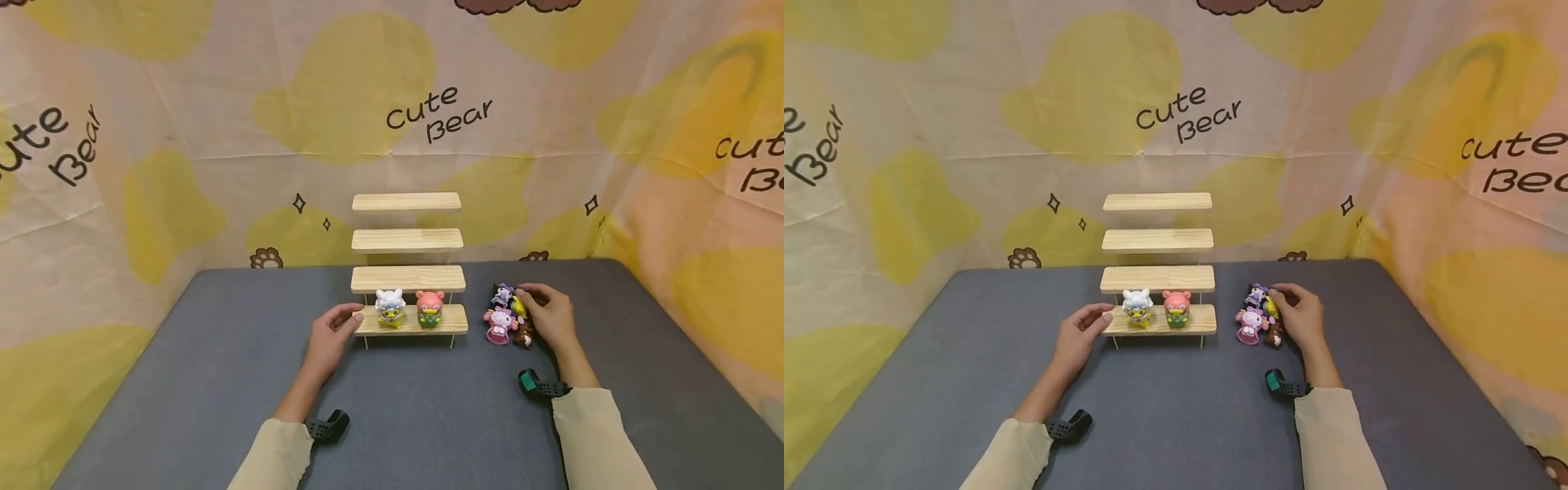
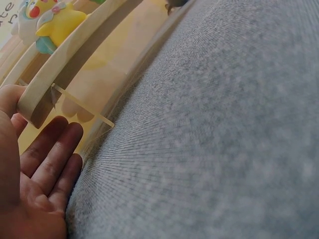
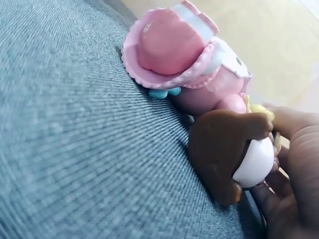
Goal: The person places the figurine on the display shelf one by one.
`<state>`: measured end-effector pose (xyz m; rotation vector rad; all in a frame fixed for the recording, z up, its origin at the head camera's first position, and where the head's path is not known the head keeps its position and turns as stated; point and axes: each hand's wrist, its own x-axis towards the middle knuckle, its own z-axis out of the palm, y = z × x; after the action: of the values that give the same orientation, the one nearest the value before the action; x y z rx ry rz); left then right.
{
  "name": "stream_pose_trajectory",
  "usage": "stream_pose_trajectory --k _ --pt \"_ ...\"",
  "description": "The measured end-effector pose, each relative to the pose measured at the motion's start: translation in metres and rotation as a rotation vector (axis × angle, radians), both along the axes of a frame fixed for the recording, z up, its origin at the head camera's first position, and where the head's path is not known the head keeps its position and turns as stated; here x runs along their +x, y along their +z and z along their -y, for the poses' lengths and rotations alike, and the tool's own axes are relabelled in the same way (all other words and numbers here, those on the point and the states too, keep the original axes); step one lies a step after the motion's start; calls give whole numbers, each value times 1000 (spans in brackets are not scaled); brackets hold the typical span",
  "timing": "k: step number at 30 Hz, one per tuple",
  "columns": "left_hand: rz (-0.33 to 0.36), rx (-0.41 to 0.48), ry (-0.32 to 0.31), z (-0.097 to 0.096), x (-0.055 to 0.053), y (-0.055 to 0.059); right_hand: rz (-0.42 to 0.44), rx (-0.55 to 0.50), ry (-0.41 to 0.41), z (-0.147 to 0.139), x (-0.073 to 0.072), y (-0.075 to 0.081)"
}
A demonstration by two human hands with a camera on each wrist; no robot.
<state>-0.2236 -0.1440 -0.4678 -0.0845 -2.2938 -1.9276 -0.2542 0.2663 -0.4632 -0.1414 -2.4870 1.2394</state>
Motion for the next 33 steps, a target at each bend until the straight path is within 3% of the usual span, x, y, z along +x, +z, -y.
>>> stream_pose_trajectory --k 5,14,17,23,33 --pt "-9 -2 0 0 0 1 -31 28 -6 4 0 1" --pt "-18 -1 9 -1 0 2 -353 174 -57 7 -3 0" --pt "-18 -8 9 -1 0 3 -392 208 -42 8 -2 1" --pt "-10 -6 8 -1 -1 3 -362 172 -2 7 -2 0" --pt "-2 -19 10 -2 1 3 -66 30 -7 4 1 -1"
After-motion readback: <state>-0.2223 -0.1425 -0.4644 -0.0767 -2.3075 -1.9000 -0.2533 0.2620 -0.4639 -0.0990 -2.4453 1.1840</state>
